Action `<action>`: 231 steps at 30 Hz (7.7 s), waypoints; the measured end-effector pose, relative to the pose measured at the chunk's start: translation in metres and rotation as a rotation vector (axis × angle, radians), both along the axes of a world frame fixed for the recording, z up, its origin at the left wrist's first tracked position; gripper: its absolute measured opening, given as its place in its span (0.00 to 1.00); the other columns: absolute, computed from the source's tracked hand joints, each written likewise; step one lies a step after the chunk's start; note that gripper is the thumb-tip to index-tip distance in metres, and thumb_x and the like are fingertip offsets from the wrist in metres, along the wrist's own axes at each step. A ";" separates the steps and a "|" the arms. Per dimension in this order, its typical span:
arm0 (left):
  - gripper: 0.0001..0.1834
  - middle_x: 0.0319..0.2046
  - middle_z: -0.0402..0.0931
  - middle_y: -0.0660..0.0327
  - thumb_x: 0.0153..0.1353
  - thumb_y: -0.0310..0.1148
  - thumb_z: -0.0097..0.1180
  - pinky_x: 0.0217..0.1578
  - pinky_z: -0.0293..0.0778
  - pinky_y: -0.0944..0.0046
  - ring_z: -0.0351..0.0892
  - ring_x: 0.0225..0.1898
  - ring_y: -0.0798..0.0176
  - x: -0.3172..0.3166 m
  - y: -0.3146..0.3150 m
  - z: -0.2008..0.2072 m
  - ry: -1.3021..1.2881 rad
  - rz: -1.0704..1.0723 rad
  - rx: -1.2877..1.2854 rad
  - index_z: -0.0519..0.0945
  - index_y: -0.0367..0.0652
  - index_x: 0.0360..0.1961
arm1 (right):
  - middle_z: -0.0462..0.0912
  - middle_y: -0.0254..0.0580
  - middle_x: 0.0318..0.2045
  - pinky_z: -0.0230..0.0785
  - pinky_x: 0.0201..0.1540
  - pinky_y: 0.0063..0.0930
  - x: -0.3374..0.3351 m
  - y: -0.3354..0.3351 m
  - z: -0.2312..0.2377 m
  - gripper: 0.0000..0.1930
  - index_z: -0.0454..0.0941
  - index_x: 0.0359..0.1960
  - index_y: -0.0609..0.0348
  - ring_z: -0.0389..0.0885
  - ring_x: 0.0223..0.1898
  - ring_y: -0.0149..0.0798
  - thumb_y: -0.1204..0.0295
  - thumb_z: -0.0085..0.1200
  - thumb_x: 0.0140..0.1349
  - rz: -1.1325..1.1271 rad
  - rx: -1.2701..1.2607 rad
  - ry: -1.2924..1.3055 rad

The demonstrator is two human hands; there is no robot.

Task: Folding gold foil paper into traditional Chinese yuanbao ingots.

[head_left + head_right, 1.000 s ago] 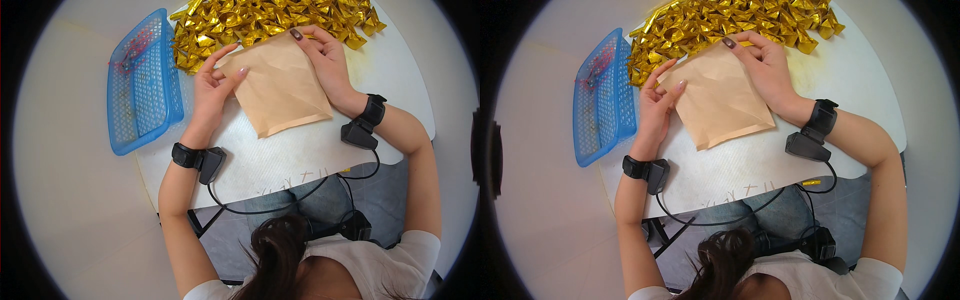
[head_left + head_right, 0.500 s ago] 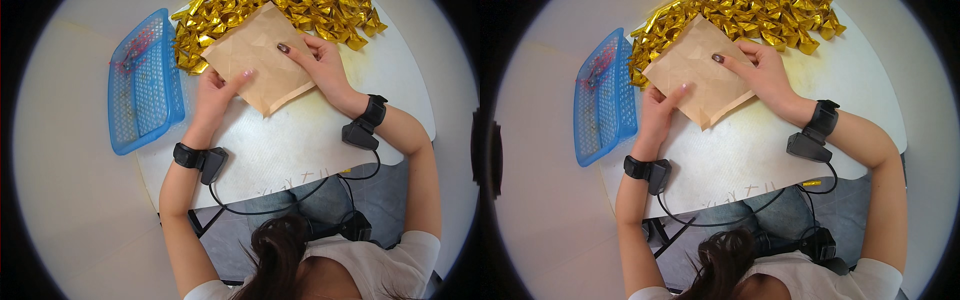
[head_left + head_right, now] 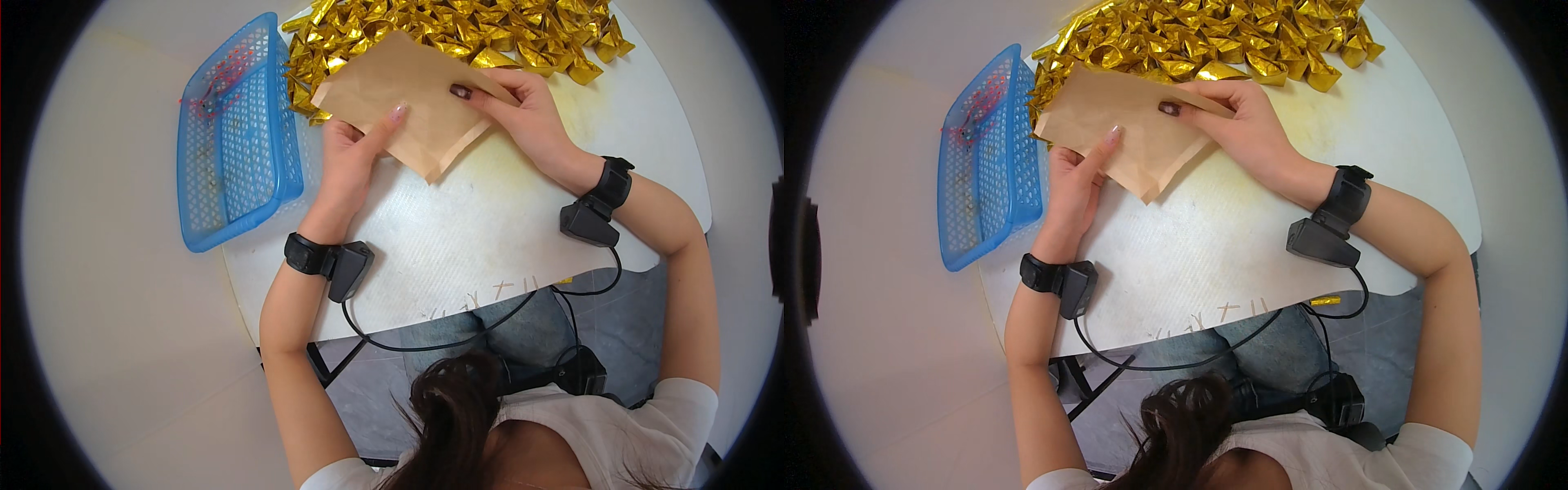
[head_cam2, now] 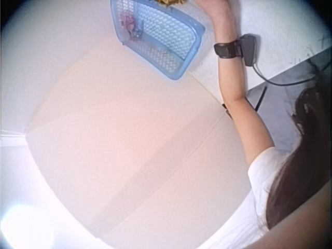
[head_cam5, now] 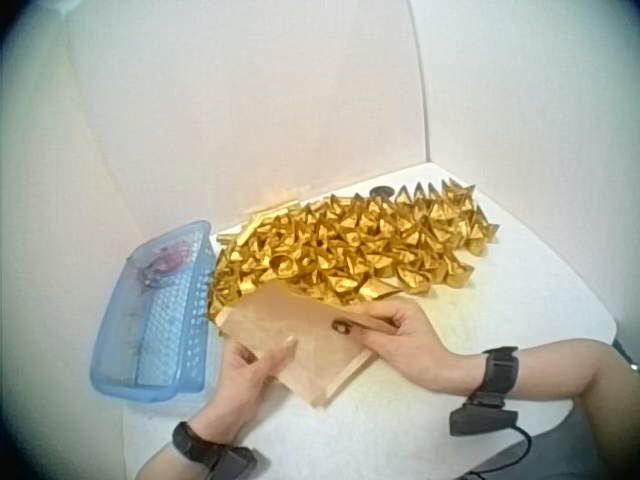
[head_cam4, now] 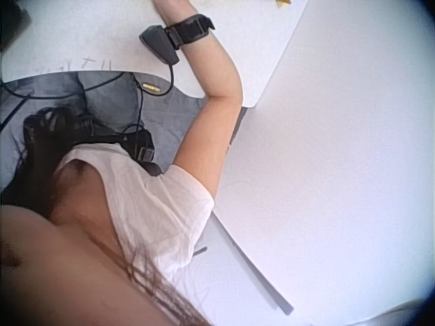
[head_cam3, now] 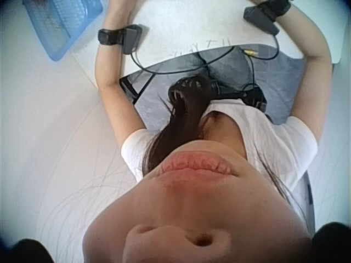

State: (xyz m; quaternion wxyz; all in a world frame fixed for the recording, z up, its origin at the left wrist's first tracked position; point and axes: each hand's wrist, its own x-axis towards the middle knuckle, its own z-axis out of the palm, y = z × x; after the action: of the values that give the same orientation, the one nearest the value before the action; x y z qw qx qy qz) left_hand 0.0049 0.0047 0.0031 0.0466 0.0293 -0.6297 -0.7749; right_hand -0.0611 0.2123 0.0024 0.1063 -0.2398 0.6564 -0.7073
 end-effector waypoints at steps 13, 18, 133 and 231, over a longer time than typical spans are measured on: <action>0.08 0.54 0.72 0.45 0.55 0.19 0.53 0.52 0.73 0.57 0.76 0.51 0.52 -0.005 -0.015 -0.013 0.228 -0.060 0.160 0.79 0.39 0.20 | 0.79 0.47 0.50 0.63 0.58 0.29 -0.008 0.004 -0.008 0.17 0.83 0.20 0.62 0.75 0.52 0.41 0.92 0.41 0.39 0.077 -0.125 0.189; 0.14 0.56 0.71 0.45 0.55 0.19 0.53 0.54 0.70 0.55 0.72 0.56 0.51 -0.009 -0.014 -0.013 0.282 0.021 0.165 0.73 0.43 0.14 | 0.76 0.46 0.55 0.63 0.56 0.27 -0.009 0.004 -0.009 0.15 0.81 0.17 0.62 0.74 0.53 0.39 0.91 0.41 0.40 0.035 -0.132 0.259; 0.14 0.42 0.78 0.60 0.64 0.33 0.54 0.40 0.78 0.67 0.80 0.41 0.67 -0.002 -0.002 0.009 0.022 0.155 0.213 0.74 0.38 0.47 | 0.78 0.39 0.43 0.63 0.54 0.22 0.007 0.001 0.005 0.15 0.76 0.46 0.66 0.73 0.48 0.28 0.75 0.42 0.61 0.360 0.093 -0.010; 0.20 0.46 0.77 0.52 0.60 0.30 0.57 0.39 0.80 0.63 0.82 0.38 0.54 0.000 -0.004 0.010 -0.059 -0.140 0.046 0.72 0.32 0.51 | 0.80 0.32 0.31 0.69 0.26 0.15 0.005 0.000 -0.002 0.12 0.79 0.42 0.63 0.77 0.26 0.21 0.67 0.55 0.63 0.124 -0.014 -0.070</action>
State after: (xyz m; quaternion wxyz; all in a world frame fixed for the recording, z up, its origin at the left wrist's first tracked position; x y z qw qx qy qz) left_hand 0.0054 0.0012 0.0126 -0.0270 0.0089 -0.6134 -0.7893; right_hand -0.0564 0.2128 0.0005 0.1710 -0.2557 0.6312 -0.7120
